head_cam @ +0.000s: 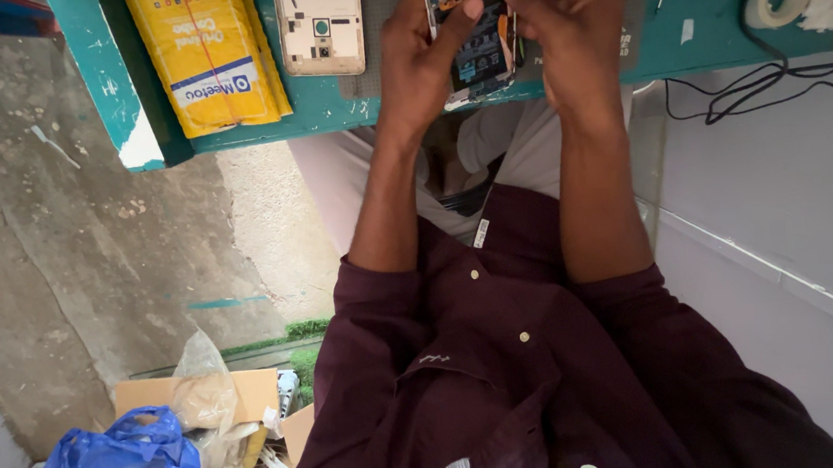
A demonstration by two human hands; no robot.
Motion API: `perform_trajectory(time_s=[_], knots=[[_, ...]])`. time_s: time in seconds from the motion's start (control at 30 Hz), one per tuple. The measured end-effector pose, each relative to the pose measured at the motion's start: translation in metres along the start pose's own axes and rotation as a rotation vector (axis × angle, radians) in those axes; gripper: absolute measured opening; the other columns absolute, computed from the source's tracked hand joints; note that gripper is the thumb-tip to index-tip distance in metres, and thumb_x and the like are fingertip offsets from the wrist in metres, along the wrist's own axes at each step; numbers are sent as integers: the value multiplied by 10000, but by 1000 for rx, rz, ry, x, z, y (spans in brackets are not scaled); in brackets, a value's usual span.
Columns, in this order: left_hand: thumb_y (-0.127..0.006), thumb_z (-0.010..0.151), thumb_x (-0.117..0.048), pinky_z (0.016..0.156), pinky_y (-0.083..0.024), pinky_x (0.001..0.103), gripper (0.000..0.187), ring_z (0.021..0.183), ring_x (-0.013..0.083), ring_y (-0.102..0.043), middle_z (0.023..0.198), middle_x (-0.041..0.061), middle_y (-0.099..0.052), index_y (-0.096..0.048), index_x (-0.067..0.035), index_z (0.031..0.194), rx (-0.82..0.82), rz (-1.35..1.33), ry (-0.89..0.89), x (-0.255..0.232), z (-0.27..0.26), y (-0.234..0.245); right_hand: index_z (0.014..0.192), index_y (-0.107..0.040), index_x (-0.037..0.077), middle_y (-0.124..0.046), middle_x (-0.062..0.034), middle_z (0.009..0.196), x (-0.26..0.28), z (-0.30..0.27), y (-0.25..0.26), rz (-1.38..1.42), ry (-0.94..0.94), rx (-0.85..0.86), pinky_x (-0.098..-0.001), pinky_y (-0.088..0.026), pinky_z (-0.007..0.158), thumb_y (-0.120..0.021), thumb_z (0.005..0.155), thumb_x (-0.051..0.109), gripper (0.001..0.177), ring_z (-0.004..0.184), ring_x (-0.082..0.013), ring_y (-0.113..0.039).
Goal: The person holds a disassembled smartphone and uses a green plastic pry tool to carefully separate the internal components from the frame. They lift the motherboard assembly and manipulate the ribbon cables and connectors while the device remains open on their lap.
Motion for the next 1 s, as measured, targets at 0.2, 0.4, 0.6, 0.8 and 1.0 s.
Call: perform_trajectory(time_s=[0.2,0.4,0.6,0.8,1.0], knots=[[-693,1057,-195,852,-573,287,287,971,127,-717,1083,94,-782,-658,-6,1269,22,-12,4,3,-1,0,1057,-733,-4,-685,-14,867,-8,2,4,-30,85,-40,-198,-350,586,-808,1013,27,92,698,-48,-520],[-702,1052,-175,883,-560,287,293,995,127,-707,1102,106,-781,-651,16,1269,5,-69,9,1,1,0,1063,-734,-5,-745,-17,936,-18,2,1,-11,110,-103,-224,-371,621,-783,995,31,91,737,-43,-576],[-713,1054,-150,904,-544,276,272,1000,120,-681,1104,81,-767,-660,21,1259,-43,-50,8,3,1,1,1070,-730,11,-735,4,920,-17,0,-2,-3,56,-130,-199,-368,596,-774,996,44,92,749,-30,-601],[-692,1073,-142,957,-528,280,283,1070,120,-667,1173,64,-739,-629,14,1300,-19,-188,4,9,3,1,1100,-715,20,-698,12,972,-2,0,-7,178,-30,2,-232,-459,692,-751,1052,83,87,841,-52,-635],[-701,1064,-147,955,-523,277,288,1067,114,-662,1161,63,-737,-630,12,1294,-21,-185,22,10,5,1,1054,-713,51,-679,21,929,4,0,-11,51,5,-38,-194,-370,612,-756,1042,81,54,770,-24,-564]])
Point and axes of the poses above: each hand's wrist, its own z-axis towards the middle knuckle, its own y-axis out of the back of the hand, x = y × z, the point moved 4 cm from there along z, towards the middle knuckle
